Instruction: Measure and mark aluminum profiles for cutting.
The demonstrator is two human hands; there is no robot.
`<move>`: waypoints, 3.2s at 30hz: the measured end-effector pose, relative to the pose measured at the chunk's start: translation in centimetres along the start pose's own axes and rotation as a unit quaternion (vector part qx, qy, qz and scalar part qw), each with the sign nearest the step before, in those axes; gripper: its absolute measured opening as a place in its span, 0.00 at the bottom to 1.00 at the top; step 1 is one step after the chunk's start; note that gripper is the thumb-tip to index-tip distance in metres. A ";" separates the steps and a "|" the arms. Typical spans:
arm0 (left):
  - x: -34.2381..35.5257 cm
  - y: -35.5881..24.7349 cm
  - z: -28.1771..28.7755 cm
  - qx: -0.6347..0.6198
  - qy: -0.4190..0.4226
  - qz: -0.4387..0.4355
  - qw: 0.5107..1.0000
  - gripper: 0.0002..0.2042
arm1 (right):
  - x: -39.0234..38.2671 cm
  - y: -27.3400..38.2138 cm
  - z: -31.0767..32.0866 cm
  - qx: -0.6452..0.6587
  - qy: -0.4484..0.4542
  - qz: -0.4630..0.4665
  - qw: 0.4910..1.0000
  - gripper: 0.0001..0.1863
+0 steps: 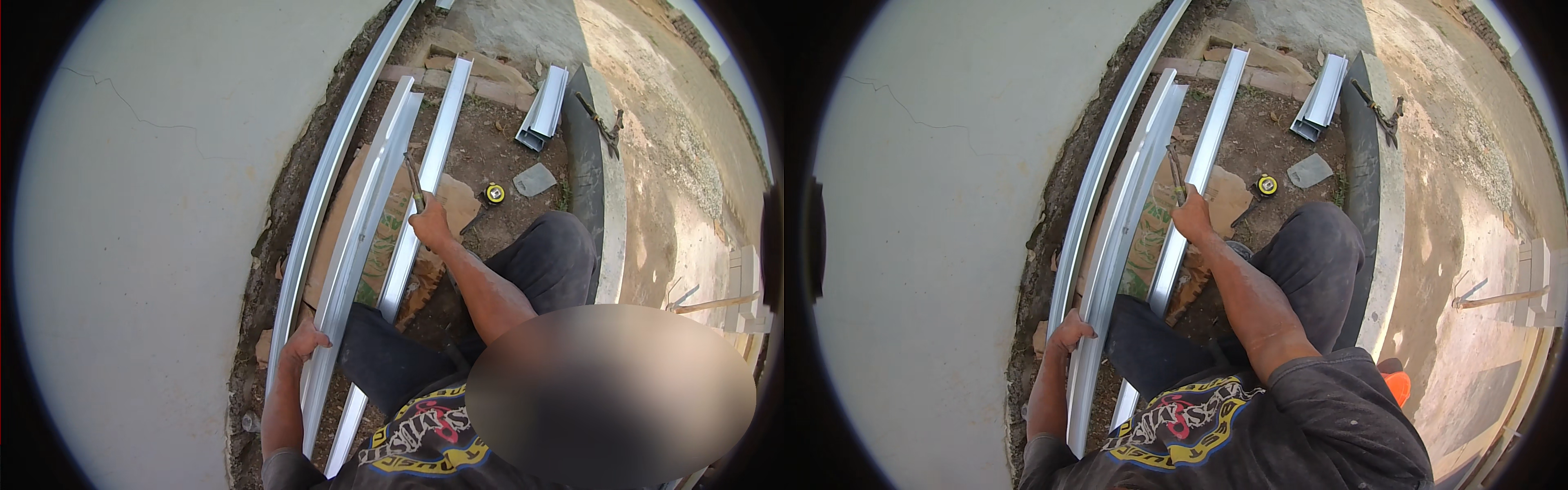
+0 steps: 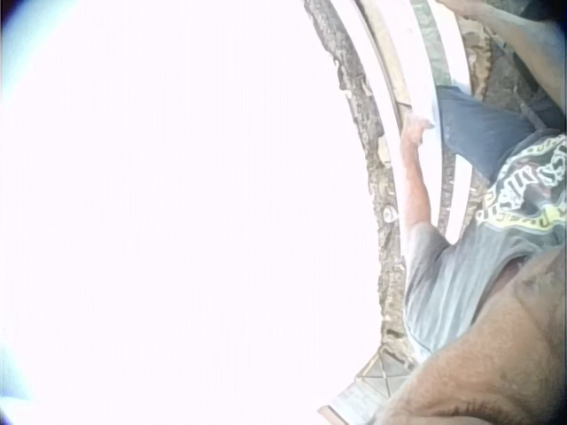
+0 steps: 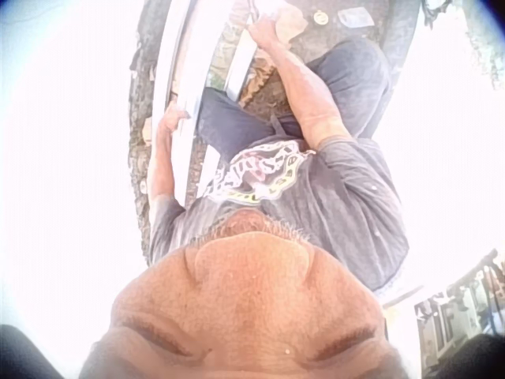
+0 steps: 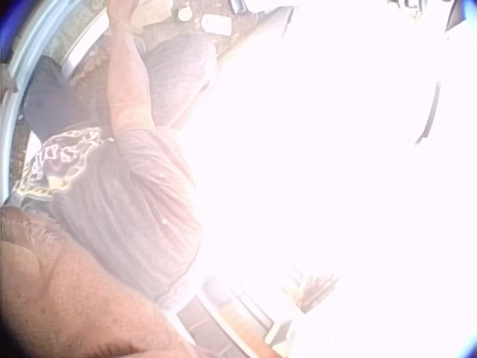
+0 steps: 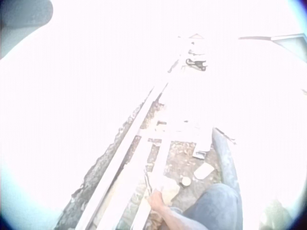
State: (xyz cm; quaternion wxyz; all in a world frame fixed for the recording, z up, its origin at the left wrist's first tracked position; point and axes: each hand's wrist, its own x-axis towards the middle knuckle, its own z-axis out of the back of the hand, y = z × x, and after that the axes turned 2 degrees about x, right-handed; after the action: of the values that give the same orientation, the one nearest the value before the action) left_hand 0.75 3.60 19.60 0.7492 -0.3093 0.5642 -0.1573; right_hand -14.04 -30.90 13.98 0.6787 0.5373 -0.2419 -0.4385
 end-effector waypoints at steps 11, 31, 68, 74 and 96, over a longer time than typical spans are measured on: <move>2.1 6.2 -0.4 0.177 -0.102 0.008 0.979 0.29 | -1.8 3.8 -1.7 -0.167 0.109 -0.088 0.976 0.44; -0.8 0.5 -3.9 0.150 -0.143 -0.011 0.978 0.27 | -3.7 2.2 -3.0 -0.100 0.079 -0.133 0.983 0.41; 2.6 5.2 1.9 -0.040 0.012 0.050 0.998 0.24 | -0.6 5.7 2.3 -0.091 0.124 -0.089 0.984 0.43; 1.2 4.5 1.0 0.051 -0.017 0.053 0.997 0.31 | -1.3 6.8 0.5 0.069 0.131 -0.061 0.987 0.43; -0.4 1.8 -3.0 0.174 -0.125 0.005 0.977 0.27 | 0.4 7.9 1.9 -0.026 0.139 -0.100 0.985 0.26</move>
State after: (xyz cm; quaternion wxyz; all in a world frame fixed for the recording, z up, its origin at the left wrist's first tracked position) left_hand -2.37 4.36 18.26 0.8568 -0.1890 0.4316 -0.2093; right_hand -12.69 -31.86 21.97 0.6719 0.5969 -0.0785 -0.4315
